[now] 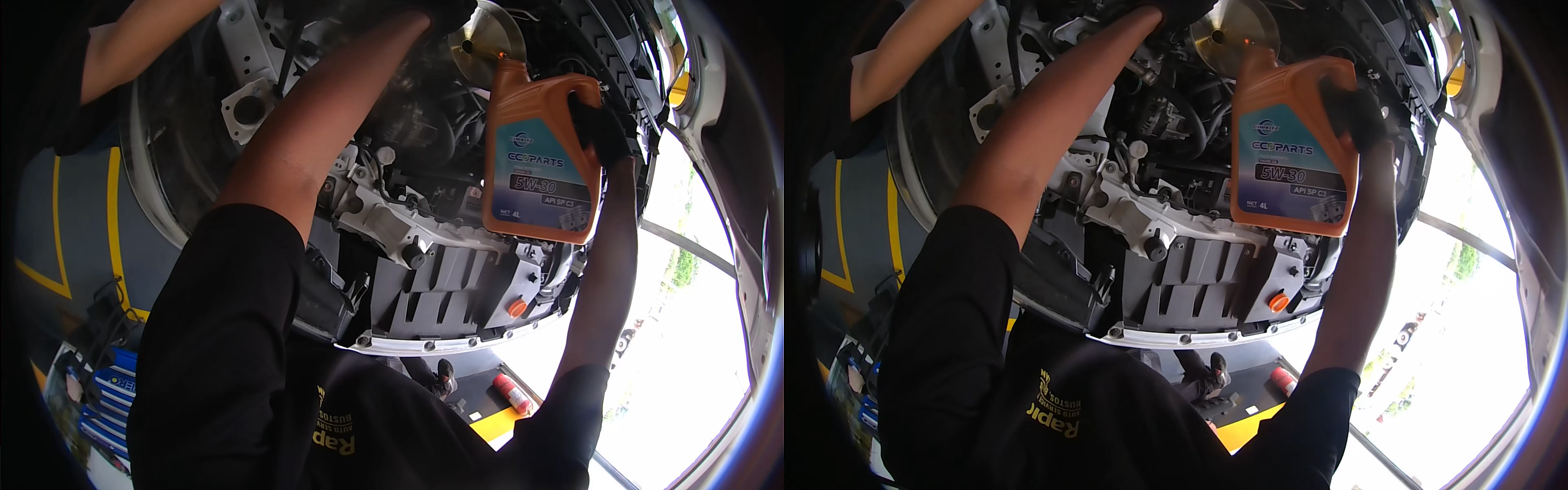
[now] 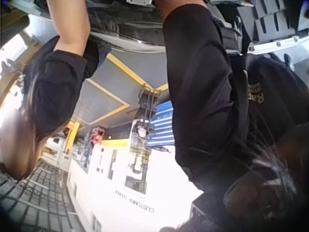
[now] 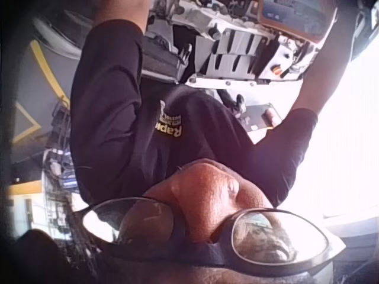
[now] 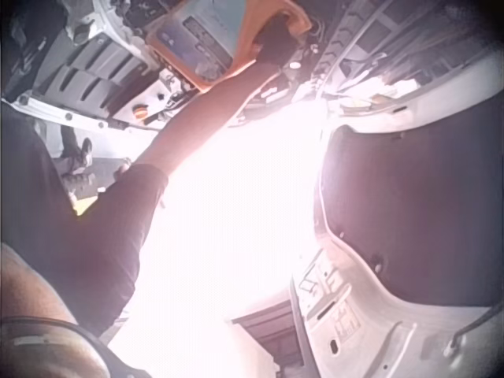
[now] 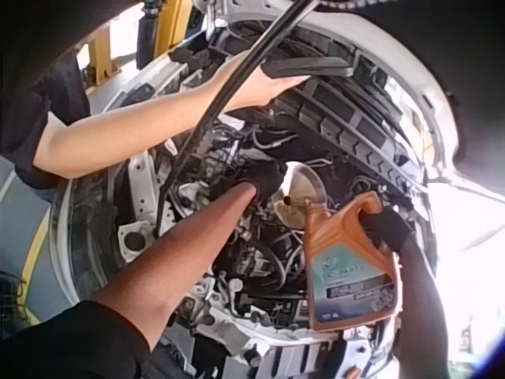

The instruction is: The person pours engine oil from a container into a car's engine using a funnel. They repeatedly check the oil level with a dipstick, wiping it clean between checks. The person then secures the oil cap and retrieves a torque wrench from a tool cart.

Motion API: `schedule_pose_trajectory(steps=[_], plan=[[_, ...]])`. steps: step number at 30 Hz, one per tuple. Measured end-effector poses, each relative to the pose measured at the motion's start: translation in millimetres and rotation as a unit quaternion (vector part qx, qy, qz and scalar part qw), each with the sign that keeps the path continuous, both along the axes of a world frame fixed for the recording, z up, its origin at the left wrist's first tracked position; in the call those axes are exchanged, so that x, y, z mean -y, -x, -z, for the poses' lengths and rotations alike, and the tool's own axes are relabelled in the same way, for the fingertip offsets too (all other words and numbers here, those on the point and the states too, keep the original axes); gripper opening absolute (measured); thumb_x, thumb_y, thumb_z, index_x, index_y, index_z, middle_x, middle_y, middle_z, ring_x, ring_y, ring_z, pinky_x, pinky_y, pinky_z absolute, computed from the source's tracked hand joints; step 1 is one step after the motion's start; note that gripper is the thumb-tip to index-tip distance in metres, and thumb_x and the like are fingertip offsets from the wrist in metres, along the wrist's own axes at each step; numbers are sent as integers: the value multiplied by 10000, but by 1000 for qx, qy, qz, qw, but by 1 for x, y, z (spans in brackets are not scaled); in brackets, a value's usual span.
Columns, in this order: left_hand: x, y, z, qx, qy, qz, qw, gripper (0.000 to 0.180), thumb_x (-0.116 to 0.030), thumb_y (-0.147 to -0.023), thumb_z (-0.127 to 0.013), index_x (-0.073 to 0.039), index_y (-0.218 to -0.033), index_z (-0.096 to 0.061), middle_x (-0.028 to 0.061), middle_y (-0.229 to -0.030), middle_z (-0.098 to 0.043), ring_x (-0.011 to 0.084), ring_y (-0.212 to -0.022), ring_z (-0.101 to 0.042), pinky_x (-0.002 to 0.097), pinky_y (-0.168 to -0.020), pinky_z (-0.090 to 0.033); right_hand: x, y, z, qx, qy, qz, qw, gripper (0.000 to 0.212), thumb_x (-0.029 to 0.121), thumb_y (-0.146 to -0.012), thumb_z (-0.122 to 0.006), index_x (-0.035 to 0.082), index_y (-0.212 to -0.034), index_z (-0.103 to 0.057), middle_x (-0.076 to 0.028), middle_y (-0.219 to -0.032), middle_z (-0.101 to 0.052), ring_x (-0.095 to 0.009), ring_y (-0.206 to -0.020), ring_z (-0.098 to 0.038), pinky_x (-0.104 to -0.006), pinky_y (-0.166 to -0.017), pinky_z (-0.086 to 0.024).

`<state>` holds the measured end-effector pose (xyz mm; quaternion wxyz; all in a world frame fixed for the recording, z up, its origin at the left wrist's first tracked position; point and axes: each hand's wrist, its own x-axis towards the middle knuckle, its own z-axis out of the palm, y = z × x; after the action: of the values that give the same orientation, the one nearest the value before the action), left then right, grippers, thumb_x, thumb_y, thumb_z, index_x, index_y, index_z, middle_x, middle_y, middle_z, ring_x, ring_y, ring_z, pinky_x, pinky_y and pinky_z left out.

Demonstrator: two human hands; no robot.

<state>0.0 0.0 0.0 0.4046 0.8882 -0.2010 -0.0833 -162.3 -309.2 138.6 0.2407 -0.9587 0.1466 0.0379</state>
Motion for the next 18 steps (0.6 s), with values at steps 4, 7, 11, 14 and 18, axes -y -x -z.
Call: schedule_pose_trajectory(steps=[4,7,11,14,18], plan=[[5,-8,7,-22,-28,27,999,542,-475,-1052,-387,-79,-1263,-691,239,-1255,-685,407,-1165,-666,538,-961,-513,14,-8,14,-56,-3,33,998,591,594,-915,-706,9,-877,-778,-36,-632,-670,-122,-549,-627,-305,-565,-473],[8,-33,24,218,-51,-77,971,475,-362,-1049,-411,-127,-1431,-568,145,-1340,-657,327,-1144,-647,494,-879,-517,26,-19,20,-78,-21,29,996,600,598,-914,-705,4,-898,-781,-40,-650,-678,-120,-570,-634,-306,-579,-481],[-50,-65,-68,605,-401,-22,688,545,-173,-1019,-456,-186,-1562,-419,36,-1363,-610,203,-1017,-602,388,-746,-495,10,-5,7,-24,-10,-2,1000,619,606,-911,-705,-5,-949,-793,-53,-701,-701,-116,-653,-663,-301,-630,-506],[-70,-64,-95,704,-471,-51,530,667,-46,-990,-486,-216,-1623,-359,-24,-1348,-591,126,-914,-563,310,-654,-462,11,-5,5,-29,-16,-5,999,620,603,-909,-711,-8,-970,-794,-55,-722,-708,-117,-682,-668,-297,-647,-511],[-74,-56,-96,739,-553,-94,373,698,-22,-967,-489,-214,-1623,-348,-25,-1342,-594,126,-926,-564,302,-582,-438,18,-6,6,-37,-2,-7,999,628,603,-902,-720,-13,-996,-794,-55,-747,-716,-118,-713,-673,-292,-666,-515]])
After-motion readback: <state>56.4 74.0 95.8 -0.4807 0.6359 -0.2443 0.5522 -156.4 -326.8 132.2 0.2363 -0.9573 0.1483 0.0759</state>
